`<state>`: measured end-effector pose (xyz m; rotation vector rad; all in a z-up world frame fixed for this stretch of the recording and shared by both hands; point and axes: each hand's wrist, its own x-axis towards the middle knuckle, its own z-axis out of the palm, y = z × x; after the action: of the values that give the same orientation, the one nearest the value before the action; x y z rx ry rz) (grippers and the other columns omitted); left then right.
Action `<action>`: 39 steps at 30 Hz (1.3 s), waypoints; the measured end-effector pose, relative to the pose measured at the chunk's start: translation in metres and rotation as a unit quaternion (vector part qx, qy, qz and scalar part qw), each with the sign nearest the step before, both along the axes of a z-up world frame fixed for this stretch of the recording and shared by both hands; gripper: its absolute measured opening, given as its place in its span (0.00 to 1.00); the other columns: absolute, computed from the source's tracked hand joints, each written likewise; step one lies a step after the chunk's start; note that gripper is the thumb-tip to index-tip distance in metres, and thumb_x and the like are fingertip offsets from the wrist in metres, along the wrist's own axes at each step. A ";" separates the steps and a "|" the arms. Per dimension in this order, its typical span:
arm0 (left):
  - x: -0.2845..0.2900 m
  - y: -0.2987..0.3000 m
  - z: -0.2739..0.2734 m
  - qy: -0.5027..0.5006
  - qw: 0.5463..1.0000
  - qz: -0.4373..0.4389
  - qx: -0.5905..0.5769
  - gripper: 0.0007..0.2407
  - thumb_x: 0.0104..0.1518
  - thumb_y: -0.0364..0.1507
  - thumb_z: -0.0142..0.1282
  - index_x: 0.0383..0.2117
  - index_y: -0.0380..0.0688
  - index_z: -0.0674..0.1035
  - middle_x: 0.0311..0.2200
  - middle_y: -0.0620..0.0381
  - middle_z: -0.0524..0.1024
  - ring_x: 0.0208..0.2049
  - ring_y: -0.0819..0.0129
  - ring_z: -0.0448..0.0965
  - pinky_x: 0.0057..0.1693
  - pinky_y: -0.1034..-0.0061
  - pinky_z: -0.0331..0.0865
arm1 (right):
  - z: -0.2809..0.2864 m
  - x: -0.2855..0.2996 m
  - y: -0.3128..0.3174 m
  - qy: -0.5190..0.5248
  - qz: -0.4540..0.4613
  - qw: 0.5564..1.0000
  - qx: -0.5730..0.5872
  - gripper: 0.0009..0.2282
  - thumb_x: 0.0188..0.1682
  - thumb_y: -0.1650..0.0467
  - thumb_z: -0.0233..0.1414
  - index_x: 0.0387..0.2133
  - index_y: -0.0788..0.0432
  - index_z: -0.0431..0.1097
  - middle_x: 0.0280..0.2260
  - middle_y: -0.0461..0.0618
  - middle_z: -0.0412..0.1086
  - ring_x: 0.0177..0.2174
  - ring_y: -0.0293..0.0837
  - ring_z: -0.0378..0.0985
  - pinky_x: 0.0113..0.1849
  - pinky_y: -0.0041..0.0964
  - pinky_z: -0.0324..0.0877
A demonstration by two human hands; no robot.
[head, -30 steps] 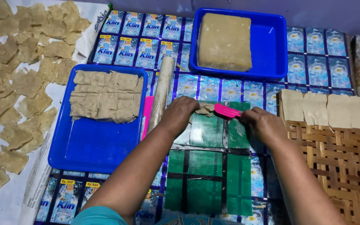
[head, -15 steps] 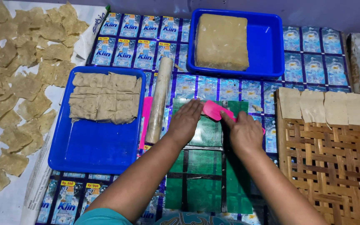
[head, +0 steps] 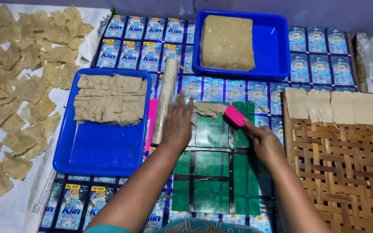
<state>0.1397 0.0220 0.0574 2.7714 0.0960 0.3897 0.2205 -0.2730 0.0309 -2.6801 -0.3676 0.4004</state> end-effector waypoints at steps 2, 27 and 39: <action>-0.014 0.013 -0.016 -0.017 0.995 0.076 0.055 0.24 0.57 0.20 0.47 0.64 0.37 0.66 0.64 0.32 0.61 0.64 0.40 0.64 0.65 0.51 0.58 | 0.010 -0.025 -0.024 0.009 -0.009 1.000 -0.022 0.26 0.51 0.71 0.48 0.58 0.22 0.67 0.41 0.51 0.71 0.46 0.60 0.77 0.49 0.54 0.74; 0.045 0.055 0.015 0.121 0.981 -0.149 -0.008 0.23 0.50 0.43 0.66 0.53 0.59 0.76 0.45 0.59 0.79 0.53 0.58 0.77 0.58 0.63 0.64 | 0.017 0.108 0.081 -0.213 0.202 0.953 -0.080 0.20 0.61 0.54 0.36 0.36 0.51 0.70 0.35 0.52 0.72 0.43 0.55 0.77 0.45 0.53 0.73; 0.093 0.057 -0.062 0.126 0.991 0.049 0.012 0.14 0.62 0.43 0.33 0.33 0.56 0.74 0.29 0.60 0.74 0.40 0.57 0.78 0.49 0.59 0.64 | -0.020 0.138 0.090 -0.114 0.206 0.966 -0.106 0.21 0.59 0.55 0.33 0.39 0.51 0.73 0.37 0.53 0.76 0.44 0.57 0.78 0.46 0.54 0.71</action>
<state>0.2329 0.0794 -0.0044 2.8336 0.2909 0.0611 0.3586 -0.1830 0.0107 -2.8583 -1.0128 0.2576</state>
